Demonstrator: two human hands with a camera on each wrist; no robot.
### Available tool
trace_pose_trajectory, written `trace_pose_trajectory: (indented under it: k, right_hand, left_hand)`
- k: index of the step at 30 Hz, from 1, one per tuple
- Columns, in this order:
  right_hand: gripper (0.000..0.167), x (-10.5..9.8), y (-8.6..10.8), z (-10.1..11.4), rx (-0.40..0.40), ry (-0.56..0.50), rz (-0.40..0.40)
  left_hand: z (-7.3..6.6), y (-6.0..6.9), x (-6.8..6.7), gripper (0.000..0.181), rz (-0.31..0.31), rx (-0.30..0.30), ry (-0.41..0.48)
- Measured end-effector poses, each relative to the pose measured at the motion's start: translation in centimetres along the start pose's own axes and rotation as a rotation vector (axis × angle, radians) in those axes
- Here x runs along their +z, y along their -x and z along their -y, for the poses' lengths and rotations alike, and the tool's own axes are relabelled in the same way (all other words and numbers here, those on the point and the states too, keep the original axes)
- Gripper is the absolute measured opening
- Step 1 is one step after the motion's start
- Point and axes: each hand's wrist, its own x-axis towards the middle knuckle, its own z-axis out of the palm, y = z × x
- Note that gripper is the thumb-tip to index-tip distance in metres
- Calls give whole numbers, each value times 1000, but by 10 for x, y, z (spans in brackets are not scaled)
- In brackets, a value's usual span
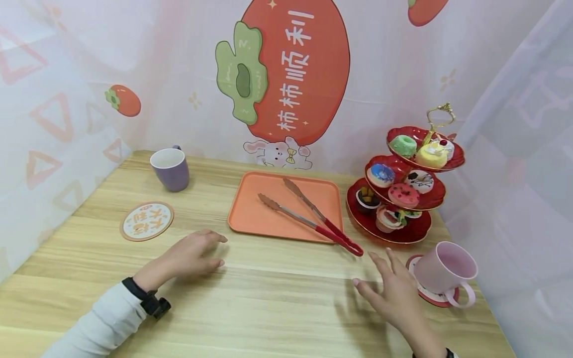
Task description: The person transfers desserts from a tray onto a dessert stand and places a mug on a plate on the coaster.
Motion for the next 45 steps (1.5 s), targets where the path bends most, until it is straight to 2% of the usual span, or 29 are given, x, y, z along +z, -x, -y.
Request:
trace_pose_trajectory:
  k: [9, 13, 18, 25, 28, 33, 40, 45]
  right_hand:
    - [71, 3, -11, 20, -150, 42, 199]
    - [70, 2, -16, 27, -215, 28, 232]
    - [71, 5, -19, 34, -278, -4, 225]
    - [73, 11, -23, 38, -280, -42, 286]
    - [73, 13, -24, 40, -277, -60, 319]
    - [74, 16, -23, 44, -294, -66, 349]
    - [74, 17, -22, 48, -318, -38, 352]
    - [73, 19, -22, 48, -320, -39, 346]
  left_hand:
    - [11, 0, -10, 42, -5, -32, 1]
    - [18, 0, -12, 42, -17, -49, 9]
    - [25, 2, -16, 44, -19, -82, 28]
    - [40, 2, -20, 41, -29, -108, 72]
    - [46, 3, -22, 41, -35, -136, 88]
    - [59, 7, -27, 39, -64, -211, 116]
    - [77, 12, -39, 38, -124, -324, 143]
    - [91, 17, -45, 36, -155, -355, 124]
